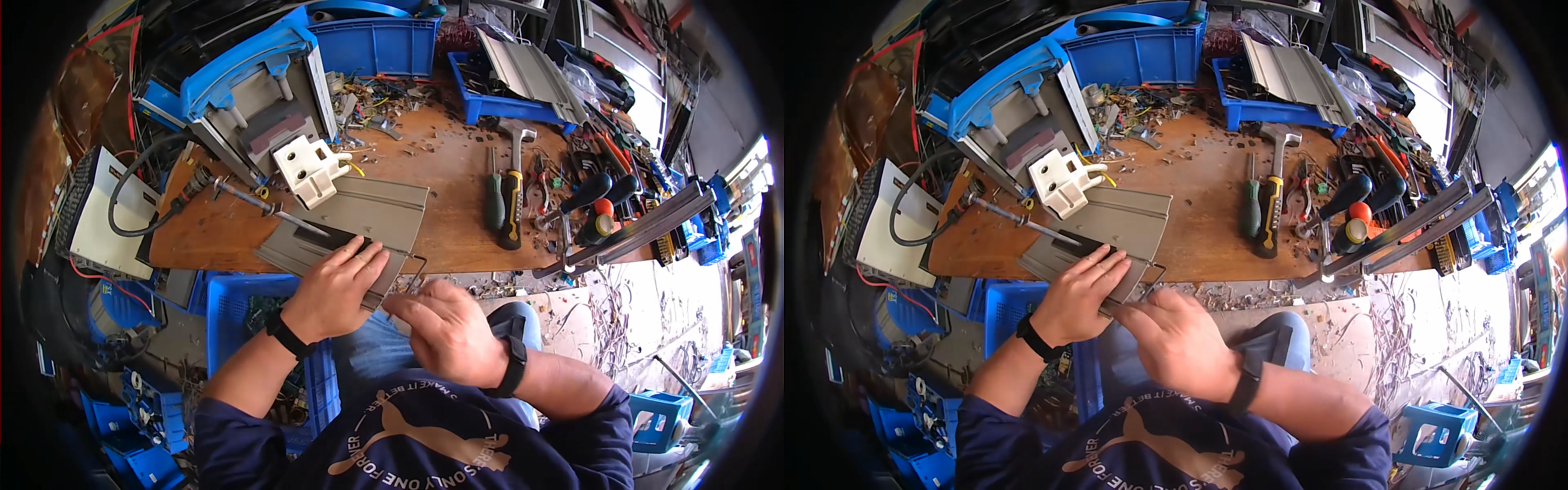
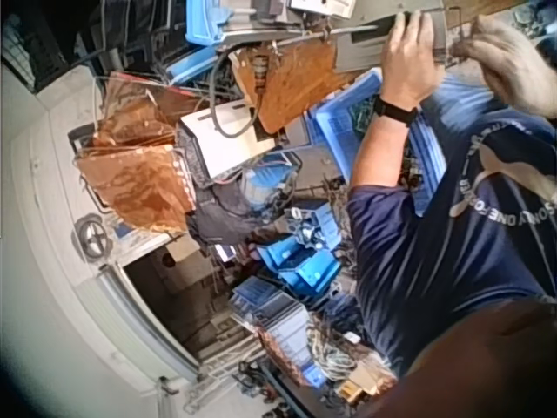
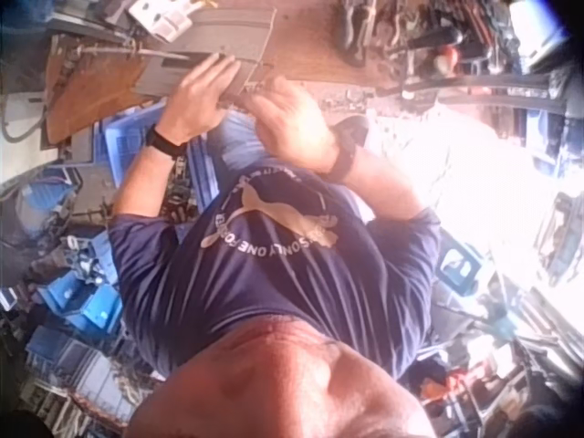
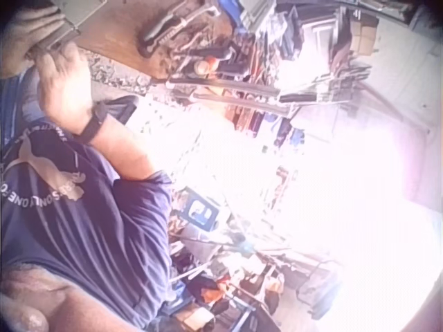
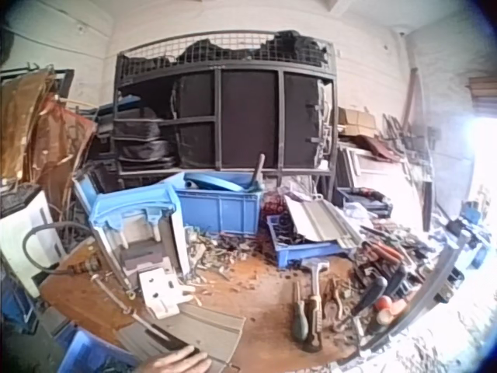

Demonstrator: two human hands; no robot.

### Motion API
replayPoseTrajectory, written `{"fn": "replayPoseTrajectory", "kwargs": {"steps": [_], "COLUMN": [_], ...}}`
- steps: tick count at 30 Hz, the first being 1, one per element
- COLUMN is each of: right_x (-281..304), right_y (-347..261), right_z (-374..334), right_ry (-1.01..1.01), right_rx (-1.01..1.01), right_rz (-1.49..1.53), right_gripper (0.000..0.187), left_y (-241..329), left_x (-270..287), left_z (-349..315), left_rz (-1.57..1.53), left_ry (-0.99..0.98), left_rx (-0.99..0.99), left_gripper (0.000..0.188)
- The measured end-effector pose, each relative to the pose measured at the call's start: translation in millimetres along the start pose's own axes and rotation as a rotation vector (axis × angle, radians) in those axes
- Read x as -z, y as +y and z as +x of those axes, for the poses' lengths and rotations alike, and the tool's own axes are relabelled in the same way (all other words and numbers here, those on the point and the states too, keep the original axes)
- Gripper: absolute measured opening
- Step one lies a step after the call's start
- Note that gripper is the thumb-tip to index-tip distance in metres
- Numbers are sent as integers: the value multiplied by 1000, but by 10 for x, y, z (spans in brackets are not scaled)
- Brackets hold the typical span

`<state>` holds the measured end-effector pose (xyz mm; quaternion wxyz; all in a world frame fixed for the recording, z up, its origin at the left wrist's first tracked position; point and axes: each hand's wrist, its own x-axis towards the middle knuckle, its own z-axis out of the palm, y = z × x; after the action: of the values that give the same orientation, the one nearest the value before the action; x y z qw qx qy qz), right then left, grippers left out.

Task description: The person assembles a metal housing by inserting a long metal rod into a slot and securing it with a small cylindrical pin. They use a hammer to tap the pin into place and then inspect the assembled unit by rotating it and checking the fit of the components.

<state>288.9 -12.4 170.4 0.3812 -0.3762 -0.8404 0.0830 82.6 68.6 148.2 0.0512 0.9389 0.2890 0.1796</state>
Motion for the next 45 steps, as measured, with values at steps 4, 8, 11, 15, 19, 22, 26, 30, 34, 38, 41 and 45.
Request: {"fn": "replayPoseTrajectory", "kwargs": {"steps": [4,8,11,15,19,22,26,30,34,38,41,45], "right_x": [-43,-131,-153,-128,-58,-19,-61,129,198,35,77,-20], "right_y": [96,429,620,665,844,880,673,192,-139,1,136,557], "right_z": [-301,-307,-209,-4,51,129,273,379,215,-115,-188,-282], "right_ry": [-338,-164,-71,61,85,140,138,-13,-145,-130,-329,-323], "right_rx": [-425,-566,-664,-944,-1055,-1125,-710,-285,-335,-230,-678,-973], "right_rz": [200,255,289,643,1025,1059,419,126,321,576,809,913], "right_gripper": [42,41,40,24,28,24,19,17,30,35,30,36], "left_y": [-6,25,19,23,57,75,44,55,69,77,29,61], "left_x": [-1,28,25,30,35,8,-54,-147,-175,-123,-127,-88], "left_z": [3,25,20,66,84,59,21,6,-18,7,-30,-56], "left_rz": [-8,-29,-28,-37,-30,-3,25,103,102,84,57,58], "left_ry": [55,52,43,22,-6,-8,27,6,10,6,57,29], "left_rx": [2,24,31,41,48,44,36,-23,14,20,16,30], "left_gripper": [60,62,64,66,65,63,61,65,68,66,65,64]}}
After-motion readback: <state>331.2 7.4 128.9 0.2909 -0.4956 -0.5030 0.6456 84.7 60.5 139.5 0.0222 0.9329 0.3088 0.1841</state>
